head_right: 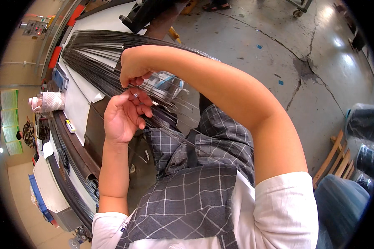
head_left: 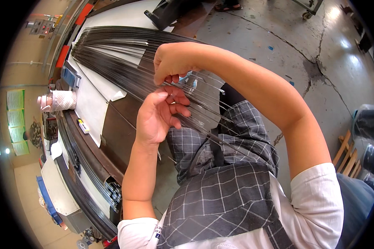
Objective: The person gathers a bundle of long thin rods, wraps a small piece of tape around them to secure the bundle, and places the bundle on the table. The process is repeated multiple times throughout the clip.
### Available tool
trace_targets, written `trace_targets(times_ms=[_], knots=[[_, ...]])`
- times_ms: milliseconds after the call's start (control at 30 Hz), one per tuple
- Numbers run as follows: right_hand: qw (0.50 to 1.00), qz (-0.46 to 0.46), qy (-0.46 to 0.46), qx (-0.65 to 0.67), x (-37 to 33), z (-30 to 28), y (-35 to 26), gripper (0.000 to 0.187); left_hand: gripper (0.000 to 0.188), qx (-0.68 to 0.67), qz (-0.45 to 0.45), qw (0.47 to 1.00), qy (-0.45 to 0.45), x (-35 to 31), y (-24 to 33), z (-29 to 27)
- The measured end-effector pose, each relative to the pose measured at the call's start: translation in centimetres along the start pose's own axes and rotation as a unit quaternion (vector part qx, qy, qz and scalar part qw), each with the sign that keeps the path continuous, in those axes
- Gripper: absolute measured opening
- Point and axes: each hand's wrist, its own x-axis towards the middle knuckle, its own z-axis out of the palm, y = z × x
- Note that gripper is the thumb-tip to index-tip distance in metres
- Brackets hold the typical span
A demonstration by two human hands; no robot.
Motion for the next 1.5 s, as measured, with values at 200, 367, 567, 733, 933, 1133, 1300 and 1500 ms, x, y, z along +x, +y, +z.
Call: trace_targets(times_ms=[200,367,567,733,933,1133,1300,1500], knots=[[1.0,0.002,-0.003,-0.002,0.0,0.1,-0.1,0.016,0.02,-0.013,-0.021,0.999,0.026,-0.1,-0.3,-0.4],[1.0,0.004,-0.012,0.015,-0.5,-0.1,-0.2,0.015,0.007,-0.034,-0.015,0.999,0.034,-0.3,-0.4,0.0],[0.996,-0.008,-0.046,0.078,1.1,0.0,1.3,0.013,0.01,-0.007,-0.01,0.999,0.034,-0.4,-0.4,-0.2],[0.987,-0.005,-0.083,0.134,1.0,0.0,1.4,0.015,0.01,0.007,-0.001,0.999,0.036,-0.3,-0.4,-0.2],[0.992,-0.018,-0.055,0.113,0.4,0.2,1.1,0.012,0.011,0.009,0.0,0.999,0.043,-0.3,-0.5,-0.3],[0.988,-0.018,-0.073,0.135,0.5,0.1,0.9,0.012,0.016,0.015,-0.016,0.998,0.061,-0.2,-0.4,0.1],[0.983,-0.046,-0.061,0.168,0.3,-0.2,0.7,0.029,0.015,-0.048,-0.027,0.996,0.073,0.1,0.3,1.3],[0.982,-0.069,-0.036,0.169,0.5,-0.4,0.2,0.04,0.007,-0.155,0.014,0.985,0.081,1.0,0.1,1.3]])
